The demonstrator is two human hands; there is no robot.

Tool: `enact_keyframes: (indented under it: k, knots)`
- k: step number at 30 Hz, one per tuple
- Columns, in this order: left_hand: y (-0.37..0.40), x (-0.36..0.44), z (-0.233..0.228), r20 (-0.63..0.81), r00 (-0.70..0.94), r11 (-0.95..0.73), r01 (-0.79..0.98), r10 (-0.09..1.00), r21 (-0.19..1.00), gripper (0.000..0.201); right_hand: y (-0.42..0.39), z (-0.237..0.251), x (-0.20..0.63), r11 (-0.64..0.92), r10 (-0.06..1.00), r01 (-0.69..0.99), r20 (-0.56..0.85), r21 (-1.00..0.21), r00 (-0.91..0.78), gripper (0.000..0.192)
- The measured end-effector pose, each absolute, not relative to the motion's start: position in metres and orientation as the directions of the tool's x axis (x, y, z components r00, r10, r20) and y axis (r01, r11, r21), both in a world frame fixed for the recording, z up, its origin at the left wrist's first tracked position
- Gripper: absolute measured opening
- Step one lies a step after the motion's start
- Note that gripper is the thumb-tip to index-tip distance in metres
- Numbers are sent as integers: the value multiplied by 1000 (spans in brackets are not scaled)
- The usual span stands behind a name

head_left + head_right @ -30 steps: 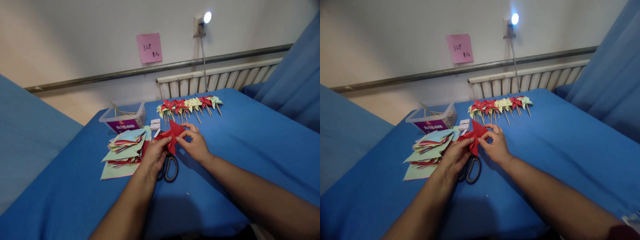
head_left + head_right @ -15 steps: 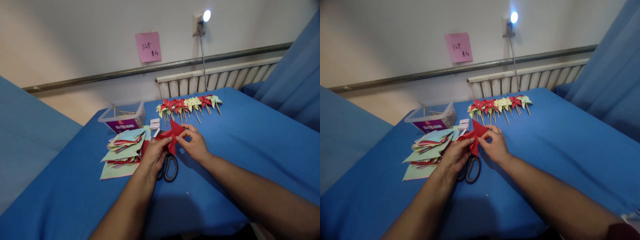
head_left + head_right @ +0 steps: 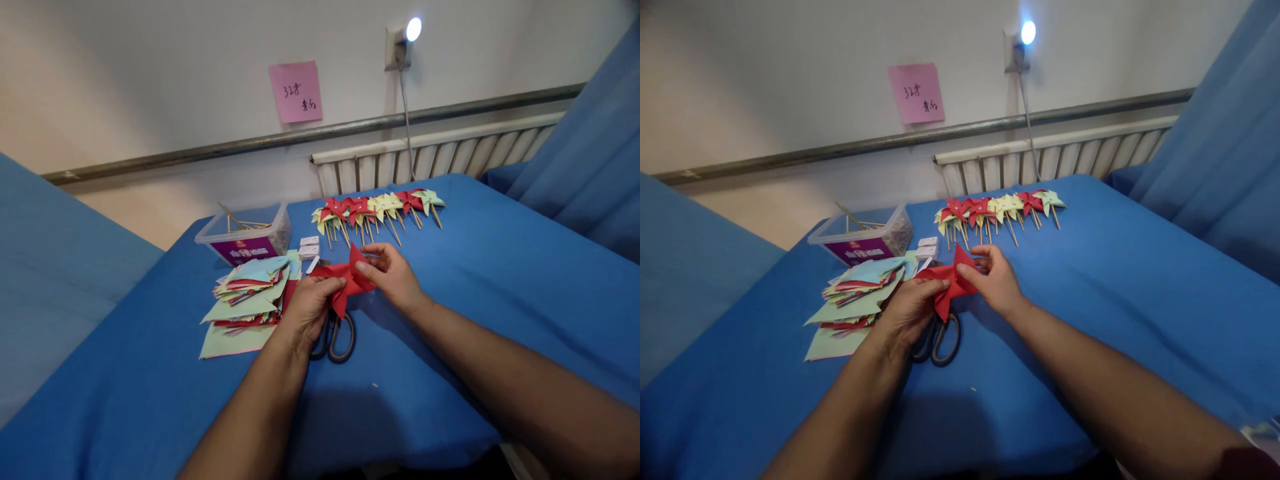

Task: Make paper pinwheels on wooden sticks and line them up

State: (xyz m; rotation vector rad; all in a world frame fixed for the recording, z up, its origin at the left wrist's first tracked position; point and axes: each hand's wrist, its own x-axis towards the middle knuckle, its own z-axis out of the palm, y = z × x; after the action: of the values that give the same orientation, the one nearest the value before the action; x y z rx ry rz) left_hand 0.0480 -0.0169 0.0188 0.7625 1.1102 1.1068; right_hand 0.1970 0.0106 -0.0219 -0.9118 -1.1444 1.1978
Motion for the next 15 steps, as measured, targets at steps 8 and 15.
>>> enact_keyframes:
  k: [8,15]
  knots:
    - [-15,38,15,-335,147,339,1,931,941,17,10,-15,206,-67,934,-178,1,-982,-358,43]
    - [-15,43,11,-256,14,256,-9,967,967,16,9,-25,197,-6,974,-200,39,-980,-224,38]
